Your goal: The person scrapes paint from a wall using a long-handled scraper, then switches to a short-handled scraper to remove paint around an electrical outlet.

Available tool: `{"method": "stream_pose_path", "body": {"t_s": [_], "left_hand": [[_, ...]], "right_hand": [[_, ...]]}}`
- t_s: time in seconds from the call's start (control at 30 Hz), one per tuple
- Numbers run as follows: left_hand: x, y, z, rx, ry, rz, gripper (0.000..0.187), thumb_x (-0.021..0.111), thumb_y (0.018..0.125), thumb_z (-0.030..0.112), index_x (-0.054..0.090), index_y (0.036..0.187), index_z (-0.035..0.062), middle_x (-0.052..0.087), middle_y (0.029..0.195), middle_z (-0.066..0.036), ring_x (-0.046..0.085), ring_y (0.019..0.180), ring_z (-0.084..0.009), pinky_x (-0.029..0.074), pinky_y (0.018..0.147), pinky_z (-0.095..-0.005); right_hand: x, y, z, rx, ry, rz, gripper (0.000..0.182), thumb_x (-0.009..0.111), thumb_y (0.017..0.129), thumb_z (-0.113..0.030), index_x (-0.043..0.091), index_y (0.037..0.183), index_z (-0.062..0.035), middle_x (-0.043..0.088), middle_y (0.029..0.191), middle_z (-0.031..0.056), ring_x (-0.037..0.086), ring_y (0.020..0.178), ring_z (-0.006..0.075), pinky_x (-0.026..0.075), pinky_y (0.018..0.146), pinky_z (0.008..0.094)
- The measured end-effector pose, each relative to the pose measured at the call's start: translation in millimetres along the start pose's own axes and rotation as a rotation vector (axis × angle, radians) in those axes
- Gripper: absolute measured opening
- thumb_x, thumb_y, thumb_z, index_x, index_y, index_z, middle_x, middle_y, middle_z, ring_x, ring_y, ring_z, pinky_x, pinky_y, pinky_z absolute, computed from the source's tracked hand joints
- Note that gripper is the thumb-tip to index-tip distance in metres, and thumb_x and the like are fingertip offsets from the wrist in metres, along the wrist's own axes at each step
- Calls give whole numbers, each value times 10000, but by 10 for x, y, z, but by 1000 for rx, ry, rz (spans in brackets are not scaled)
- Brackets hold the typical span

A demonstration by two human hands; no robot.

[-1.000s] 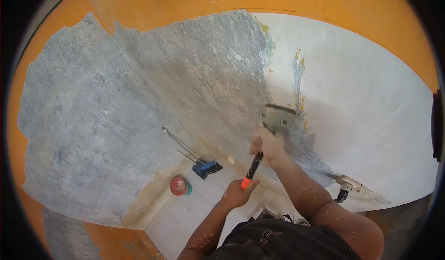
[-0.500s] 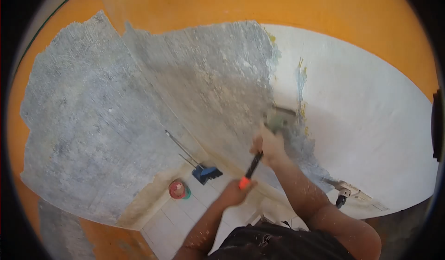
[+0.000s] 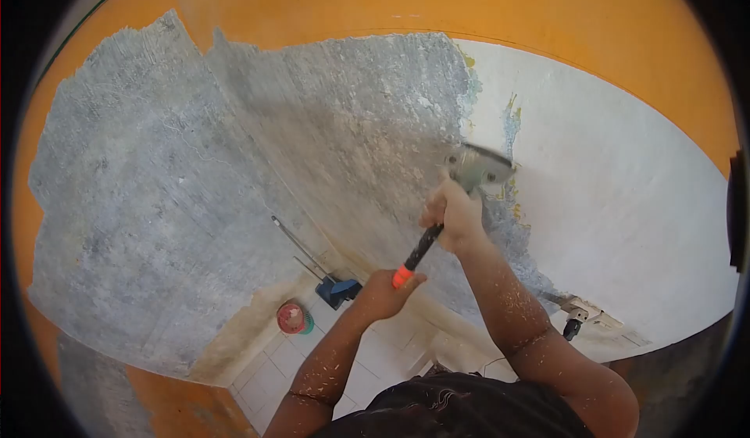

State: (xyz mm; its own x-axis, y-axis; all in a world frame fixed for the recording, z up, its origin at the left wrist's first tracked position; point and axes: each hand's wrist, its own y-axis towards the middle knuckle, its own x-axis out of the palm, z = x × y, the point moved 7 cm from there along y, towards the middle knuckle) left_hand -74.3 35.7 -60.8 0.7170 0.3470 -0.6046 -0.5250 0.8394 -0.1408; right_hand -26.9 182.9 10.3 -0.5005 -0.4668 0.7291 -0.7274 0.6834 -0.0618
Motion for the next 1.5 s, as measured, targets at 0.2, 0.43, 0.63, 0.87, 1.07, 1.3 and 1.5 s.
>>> {"method": "stream_pose_path", "body": {"t_s": [0.2,0.43,0.63,0.87,1.07,1.3,1.5], "left_hand": [[49,-17,-12,62,10,35,427,595,836,384,585,724,-28,520,542,-111,464,523,-161,423,547,-329],[-18,132,53,90,33,-52,448,593,837,387,571,674,-29,532,546,-116,471,518,-173,421,539,-346],[130,111,19,125,-80,-4,507,605,825,436,561,650,-37,510,524,-138,446,481,-201,408,519,-352],[84,154,20,96,-56,-54,466,597,834,398,560,643,-26,496,510,-103,467,495,-174,410,526,-351],[69,200,126,104,-69,-76,515,602,825,443,557,640,-36,527,552,-159,482,500,-245,415,536,-369],[100,195,99,118,-115,-25,504,612,813,445,575,663,-36,518,538,-163,473,490,-256,412,536,-366],[140,110,-11,106,-91,-63,452,619,821,398,575,687,-32,503,537,-107,447,509,-154,406,522,-335]], "right_hand": [[15,-103,-80,-118,20,77,267,501,878,-194,370,651,-144,277,477,-33,243,375,102,230,412,287],[122,-54,-133,-85,18,34,171,475,857,-145,396,706,-150,255,476,-47,223,376,85,216,419,268],[12,-98,-141,-128,-30,95,110,473,855,-132,426,758,-154,255,483,-54,235,387,79,218,420,267],[72,-89,-153,-109,-38,99,51,454,834,-108,429,821,-151,246,486,-59,234,394,74,218,420,265],[148,-88,-235,-81,-69,40,70,448,814,-94,425,827,-158,243,487,-63,208,385,71,209,413,261],[139,-77,-245,-102,-71,40,94,428,808,-75,414,844,-160,257,494,-62,213,389,72,202,407,259],[-48,-94,-78,-162,-4,60,70,443,828,-94,417,813,-157,274,496,-50,225,381,79,210,402,258]]}}
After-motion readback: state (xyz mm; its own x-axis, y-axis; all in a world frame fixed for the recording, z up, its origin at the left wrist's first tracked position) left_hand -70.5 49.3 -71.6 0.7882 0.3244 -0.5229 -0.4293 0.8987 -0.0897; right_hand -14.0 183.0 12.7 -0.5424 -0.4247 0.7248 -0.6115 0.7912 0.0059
